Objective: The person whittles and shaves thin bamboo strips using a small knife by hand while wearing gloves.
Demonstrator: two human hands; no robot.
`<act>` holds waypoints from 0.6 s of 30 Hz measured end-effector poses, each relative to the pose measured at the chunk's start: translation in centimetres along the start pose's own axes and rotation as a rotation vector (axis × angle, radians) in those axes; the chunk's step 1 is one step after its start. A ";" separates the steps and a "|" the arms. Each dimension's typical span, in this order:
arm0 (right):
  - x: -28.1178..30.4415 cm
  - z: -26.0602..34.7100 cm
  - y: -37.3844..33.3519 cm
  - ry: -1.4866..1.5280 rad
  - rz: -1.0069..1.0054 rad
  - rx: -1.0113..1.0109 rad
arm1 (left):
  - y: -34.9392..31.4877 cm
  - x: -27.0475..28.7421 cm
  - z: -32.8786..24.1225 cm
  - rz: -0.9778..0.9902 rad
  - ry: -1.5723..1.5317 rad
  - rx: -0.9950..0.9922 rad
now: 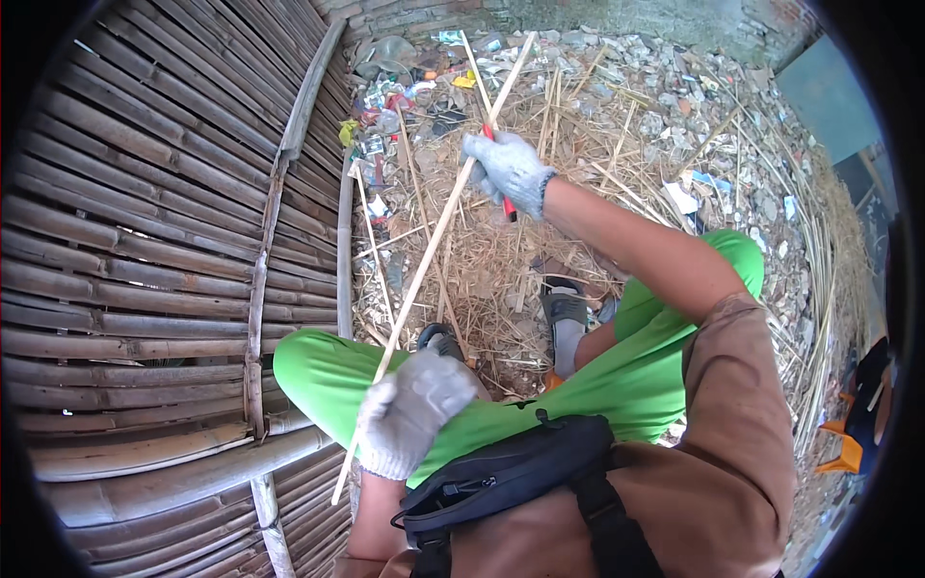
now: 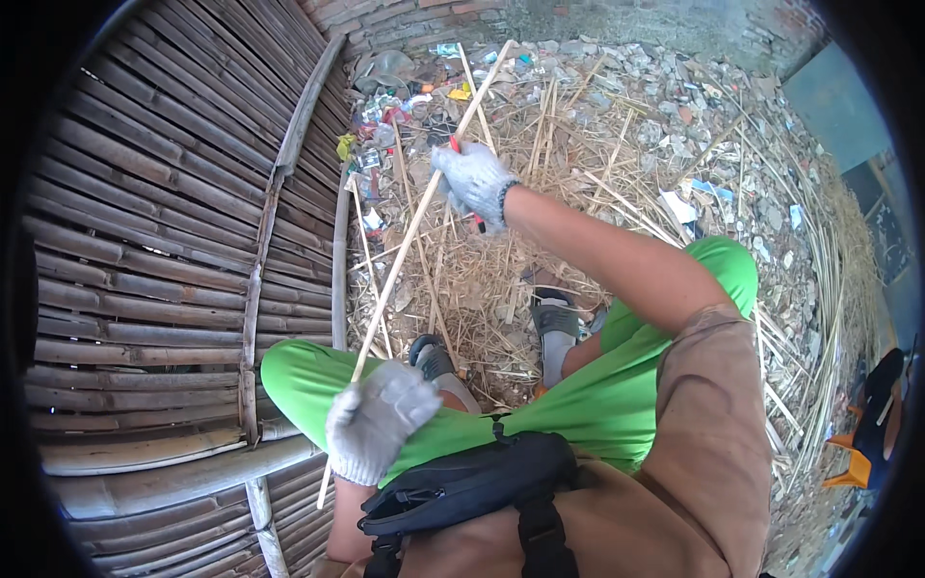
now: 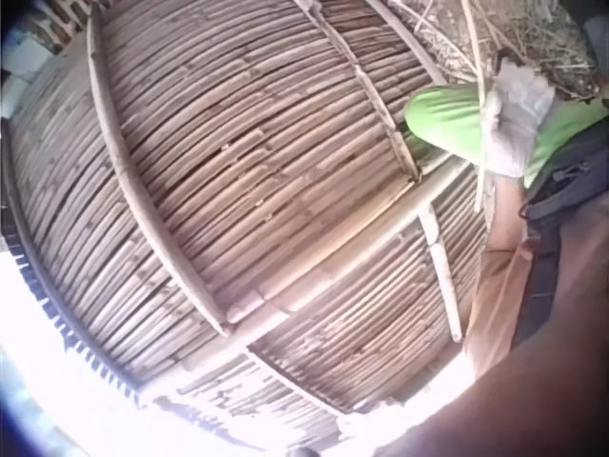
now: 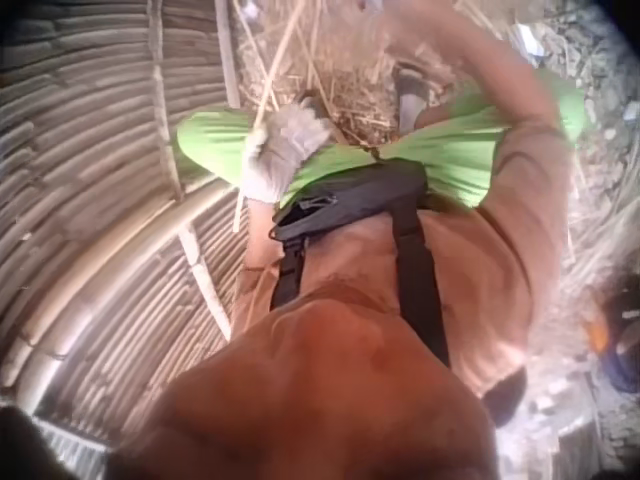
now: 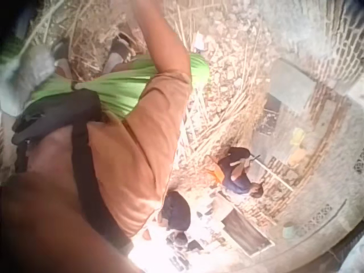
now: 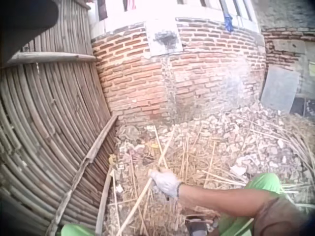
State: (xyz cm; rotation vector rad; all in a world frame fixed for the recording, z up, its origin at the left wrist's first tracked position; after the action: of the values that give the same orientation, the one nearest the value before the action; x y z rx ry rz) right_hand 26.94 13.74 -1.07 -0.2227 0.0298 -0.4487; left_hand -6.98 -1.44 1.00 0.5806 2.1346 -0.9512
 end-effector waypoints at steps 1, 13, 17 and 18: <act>0.4 1.4 -0.5 -0.014 -0.006 0.025 | -0.2 0.3 -0.4 0.006 -0.001 -0.011; -2.0 4.1 -4.6 0.043 0.172 0.101 | 13.1 -4.9 -3.2 0.117 0.821 -0.226; -2.1 0.3 -3.1 -0.245 0.093 0.126 | 15.0 -0.5 0.3 0.161 0.331 -0.058; -1.3 -1.9 -2.0 -0.430 0.062 0.233 | 15.4 0.4 1.3 0.083 0.328 -0.055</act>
State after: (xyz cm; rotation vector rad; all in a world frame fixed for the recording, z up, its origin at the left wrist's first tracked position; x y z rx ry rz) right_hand 24.75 12.13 -2.55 -0.0847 -0.4337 -0.3320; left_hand 3.07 7.25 -6.83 0.8389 2.3939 -0.7914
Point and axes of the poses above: each hand's wrist, its own y-axis towards the middle knuckle, its own x-axis out of the back of the hand, z = x × y, the point moved 7 cm from there along y, towards the middle knuckle, and after that the axes turned 2 degrees about -z, right-handed, at the moved point
